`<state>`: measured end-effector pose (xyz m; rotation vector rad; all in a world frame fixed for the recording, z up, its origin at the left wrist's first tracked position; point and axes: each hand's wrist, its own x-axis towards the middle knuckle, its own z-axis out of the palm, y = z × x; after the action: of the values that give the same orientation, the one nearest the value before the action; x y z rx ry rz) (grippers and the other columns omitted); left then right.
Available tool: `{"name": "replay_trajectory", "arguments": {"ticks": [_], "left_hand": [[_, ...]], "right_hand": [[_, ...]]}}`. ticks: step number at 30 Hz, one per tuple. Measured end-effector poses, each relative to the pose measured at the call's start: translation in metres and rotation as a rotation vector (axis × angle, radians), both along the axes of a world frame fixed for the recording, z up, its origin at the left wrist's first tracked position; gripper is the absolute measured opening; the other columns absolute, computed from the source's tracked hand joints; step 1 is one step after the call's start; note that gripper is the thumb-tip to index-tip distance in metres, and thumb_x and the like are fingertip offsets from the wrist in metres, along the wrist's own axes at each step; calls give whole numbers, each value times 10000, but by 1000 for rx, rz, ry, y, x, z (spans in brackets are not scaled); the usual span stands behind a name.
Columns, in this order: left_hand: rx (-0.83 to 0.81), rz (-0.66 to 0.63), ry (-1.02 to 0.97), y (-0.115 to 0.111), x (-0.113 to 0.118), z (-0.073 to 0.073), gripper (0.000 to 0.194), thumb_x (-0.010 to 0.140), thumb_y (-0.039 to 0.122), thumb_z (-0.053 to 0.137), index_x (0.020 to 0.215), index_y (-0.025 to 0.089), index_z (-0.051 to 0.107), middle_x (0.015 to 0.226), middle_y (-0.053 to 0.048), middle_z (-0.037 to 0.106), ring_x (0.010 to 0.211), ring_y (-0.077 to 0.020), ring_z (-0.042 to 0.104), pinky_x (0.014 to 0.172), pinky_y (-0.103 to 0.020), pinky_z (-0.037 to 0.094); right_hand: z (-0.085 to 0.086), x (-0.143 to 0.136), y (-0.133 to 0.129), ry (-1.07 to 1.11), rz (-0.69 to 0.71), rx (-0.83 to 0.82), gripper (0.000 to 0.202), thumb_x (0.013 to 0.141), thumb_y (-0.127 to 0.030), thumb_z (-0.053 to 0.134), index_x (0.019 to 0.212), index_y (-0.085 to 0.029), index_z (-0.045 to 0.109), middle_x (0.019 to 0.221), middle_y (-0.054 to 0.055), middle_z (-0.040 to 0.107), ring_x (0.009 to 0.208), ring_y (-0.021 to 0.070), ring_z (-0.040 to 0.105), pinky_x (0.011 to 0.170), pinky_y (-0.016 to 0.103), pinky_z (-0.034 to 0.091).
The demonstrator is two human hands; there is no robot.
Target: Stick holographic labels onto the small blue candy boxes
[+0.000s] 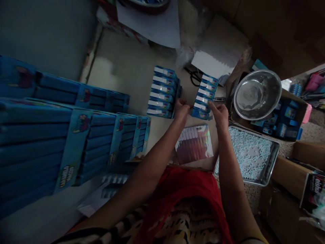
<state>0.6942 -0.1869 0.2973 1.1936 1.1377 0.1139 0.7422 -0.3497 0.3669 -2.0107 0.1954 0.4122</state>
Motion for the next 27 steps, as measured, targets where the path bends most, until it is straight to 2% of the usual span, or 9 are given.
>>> {"name": "replay_trajectory", "arguments": {"ticks": [2, 5, 7, 10, 12, 15, 19, 24, 27], "left_hand": [[168, -31, -83, -3, -14, 15, 262, 759, 126, 750, 927, 210, 567, 980, -45, 676, 958, -192, 646, 889, -309, 501], [299, -60, -262, -15, -50, 47, 233, 869, 376, 759, 987, 214, 640, 1028, -64, 691, 973, -207, 657, 879, -306, 515], [154, -92, -337, -24, -73, 67, 395, 891, 587, 726, 1004, 211, 688, 1006, -70, 709, 908, -202, 666, 816, -306, 519], [-256, -221, -355, -35, -91, 82, 588, 806, 753, 746, 985, 193, 741, 932, -73, 731, 788, -186, 671, 752, -318, 525], [-403, -263, -328, -39, -95, 82, 589, 694, 708, 867, 937, 183, 753, 890, -67, 737, 755, -173, 668, 751, -318, 529], [-379, -208, -270, -39, -99, 78, 508, 611, 582, 963, 805, 178, 724, 793, -40, 717, 699, -145, 633, 722, -299, 510], [-160, -214, -213, -26, -105, 74, 411, 674, 535, 926, 737, 187, 717, 684, -19, 680, 629, -148, 594, 643, -290, 466], [184, -387, -184, 1, -78, 73, 253, 793, 382, 837, 676, 196, 713, 607, -23, 643, 628, -184, 591, 645, -302, 411], [347, -459, -162, 15, -55, 70, 228, 784, 294, 842, 644, 195, 692, 642, -37, 644, 706, -211, 609, 712, -311, 412]], "right_hand": [[14, -7, -5, -32, -29, 70, 556, 767, -729, 767, 798, -265, 463, 664, -59, 499, 627, 125, 506, 559, 268, 436], [32, -19, -6, -45, -33, 142, 531, 788, -695, 771, 831, -263, 466, 693, -62, 492, 607, 109, 484, 565, 263, 447], [38, -28, -1, -21, -15, 190, 524, 789, -675, 781, 830, -259, 465, 707, -58, 498, 602, 102, 483, 570, 261, 451], [42, -38, 7, 15, 19, 243, 515, 794, -667, 784, 831, -259, 471, 734, -42, 531, 618, 107, 514, 581, 263, 466], [42, -45, 9, 32, 29, 263, 513, 795, -676, 775, 842, -263, 472, 735, -40, 546, 619, 112, 528, 579, 266, 466], [42, -57, 3, 62, 24, 284, 553, 711, -645, 834, 899, -269, 475, 720, -58, 582, 618, 118, 558, 591, 267, 464], [37, -73, -8, 66, 8, 218, 649, 580, -513, 924, 980, -262, 479, 725, -52, 682, 667, 161, 655, 660, 288, 496], [19, -67, 5, -132, -79, 34, 519, 688, -474, 846, 979, -265, 470, 748, -36, 707, 747, 207, 722, 750, 323, 526], [9, -54, 18, -228, -80, -87, 441, 735, -419, 805, 976, -274, 465, 786, -41, 693, 774, 198, 713, 783, 327, 522]]}}
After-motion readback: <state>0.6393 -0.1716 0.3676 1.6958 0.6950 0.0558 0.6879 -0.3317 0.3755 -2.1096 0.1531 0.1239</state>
